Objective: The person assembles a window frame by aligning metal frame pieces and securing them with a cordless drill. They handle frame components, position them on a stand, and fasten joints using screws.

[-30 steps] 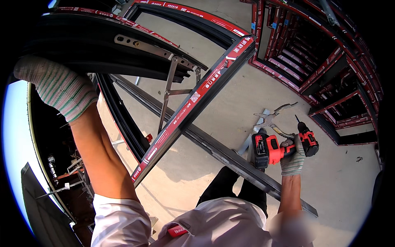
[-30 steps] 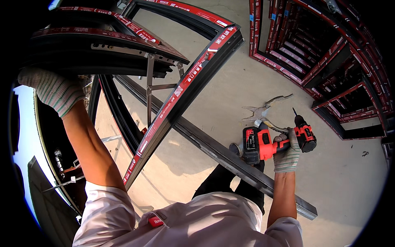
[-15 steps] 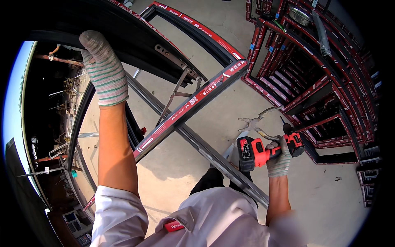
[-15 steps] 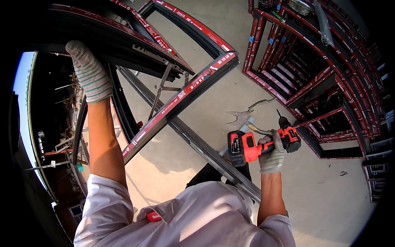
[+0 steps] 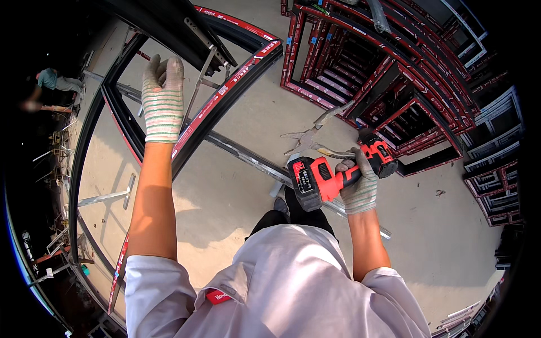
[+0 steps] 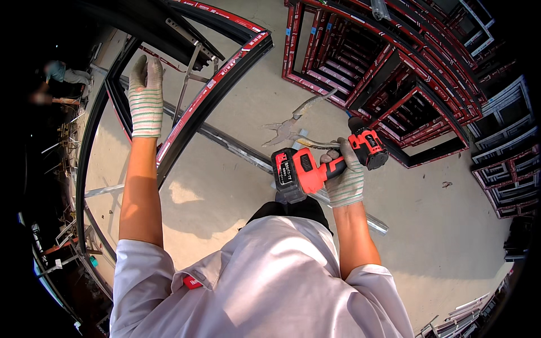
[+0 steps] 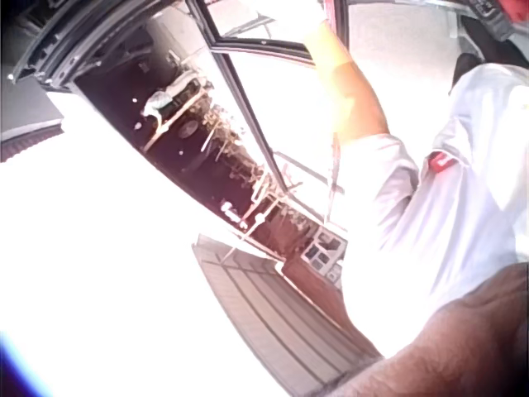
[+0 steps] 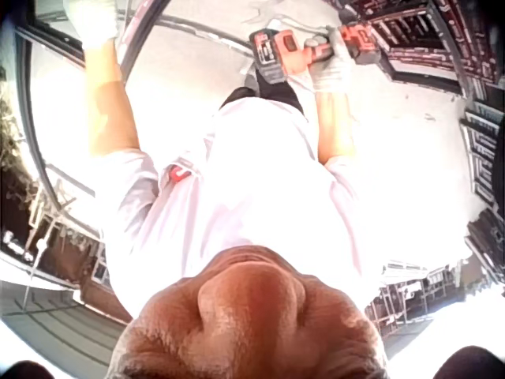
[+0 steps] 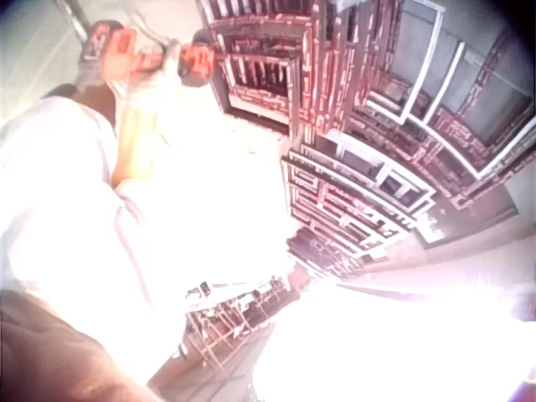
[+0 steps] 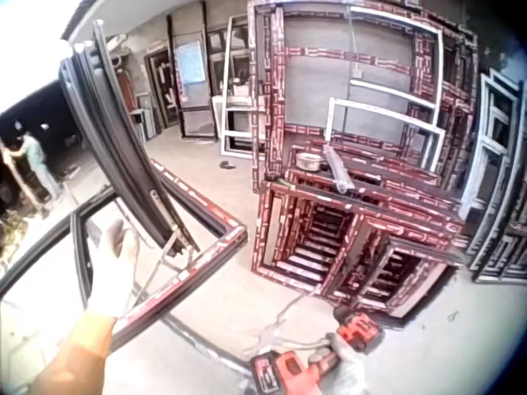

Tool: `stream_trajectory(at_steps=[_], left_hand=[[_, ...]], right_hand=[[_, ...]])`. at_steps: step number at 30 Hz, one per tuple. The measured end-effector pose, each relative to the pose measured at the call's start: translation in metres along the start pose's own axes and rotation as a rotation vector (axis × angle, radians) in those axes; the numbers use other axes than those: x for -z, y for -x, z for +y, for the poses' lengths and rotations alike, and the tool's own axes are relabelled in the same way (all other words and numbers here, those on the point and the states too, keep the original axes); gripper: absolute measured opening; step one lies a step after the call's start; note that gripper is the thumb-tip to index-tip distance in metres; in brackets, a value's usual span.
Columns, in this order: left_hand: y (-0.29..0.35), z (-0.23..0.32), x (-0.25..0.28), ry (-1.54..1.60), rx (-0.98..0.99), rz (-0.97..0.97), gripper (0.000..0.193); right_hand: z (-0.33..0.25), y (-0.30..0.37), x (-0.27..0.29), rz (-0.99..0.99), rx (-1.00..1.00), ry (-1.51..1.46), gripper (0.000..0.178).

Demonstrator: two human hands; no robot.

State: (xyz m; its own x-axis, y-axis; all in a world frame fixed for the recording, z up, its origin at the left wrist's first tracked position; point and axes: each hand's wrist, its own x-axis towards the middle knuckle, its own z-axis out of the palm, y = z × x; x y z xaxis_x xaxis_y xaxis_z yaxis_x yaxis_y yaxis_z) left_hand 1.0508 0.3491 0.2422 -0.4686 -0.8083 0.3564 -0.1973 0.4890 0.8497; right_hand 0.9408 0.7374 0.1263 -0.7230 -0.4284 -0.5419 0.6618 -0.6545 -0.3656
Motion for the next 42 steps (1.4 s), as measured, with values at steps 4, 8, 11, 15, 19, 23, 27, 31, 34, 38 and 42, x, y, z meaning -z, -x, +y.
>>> stream_trajectory(at_steps=[4, 8, 11, 15, 19, 23, 27, 31, 34, 38, 42], left_hand=[[0.119, 0.011, -0.012, 0.293, 0.144, -0.373, 0.082], [0.221, 0.003, -0.018, 0.634, 0.347, -0.684, 0.09], [0.272, 0.018, -0.023, 0.81, 0.412, -0.777, 0.095], [0.31, 0.051, -0.036, 0.769, 0.419, -0.805, 0.105], [0.334, 0.083, -0.073, 0.604, 0.369, -0.764, 0.12], [0.367, 0.146, -0.14, 0.638, 0.395, -0.636, 0.122], [0.41, 0.186, -0.209, 0.64, 0.42, -0.614, 0.111], [0.44, 0.226, -0.277, 0.607, 0.356, -0.661, 0.097], [0.442, 0.257, -0.312, 0.561, 0.312, -0.685, 0.089], [0.442, 0.26, -0.335, 0.53, 0.355, -0.628, 0.085], [0.434, 0.252, -0.352, 0.595, 0.5, -0.497, 0.078]], right_hand=[[0.005, 0.043, 0.014, 0.068, 0.015, 0.005, 0.024], [0.006, 0.077, 0.029, 0.087, -0.019, 0.011, 0.025], [-0.004, 0.097, 0.034, 0.089, -0.089, -0.037, 0.028], [-0.025, 0.107, 0.051, 0.071, -0.176, -0.008, 0.032], [-0.066, 0.116, 0.055, -0.065, -0.331, -0.065, 0.027], [-0.13, 0.114, 0.089, -0.076, -0.366, 0.035, 0.026], [-0.216, 0.107, 0.133, -0.086, -0.426, 0.111, 0.025], [-0.291, 0.103, 0.155, 0.035, -0.339, 0.21, 0.021], [-0.332, 0.092, 0.166, 0.042, -0.362, 0.166, 0.022], [-0.351, 0.071, 0.164, -0.005, -0.353, 0.224, 0.023], [-0.349, 0.039, 0.162, -0.048, -0.358, 0.364, 0.018]])
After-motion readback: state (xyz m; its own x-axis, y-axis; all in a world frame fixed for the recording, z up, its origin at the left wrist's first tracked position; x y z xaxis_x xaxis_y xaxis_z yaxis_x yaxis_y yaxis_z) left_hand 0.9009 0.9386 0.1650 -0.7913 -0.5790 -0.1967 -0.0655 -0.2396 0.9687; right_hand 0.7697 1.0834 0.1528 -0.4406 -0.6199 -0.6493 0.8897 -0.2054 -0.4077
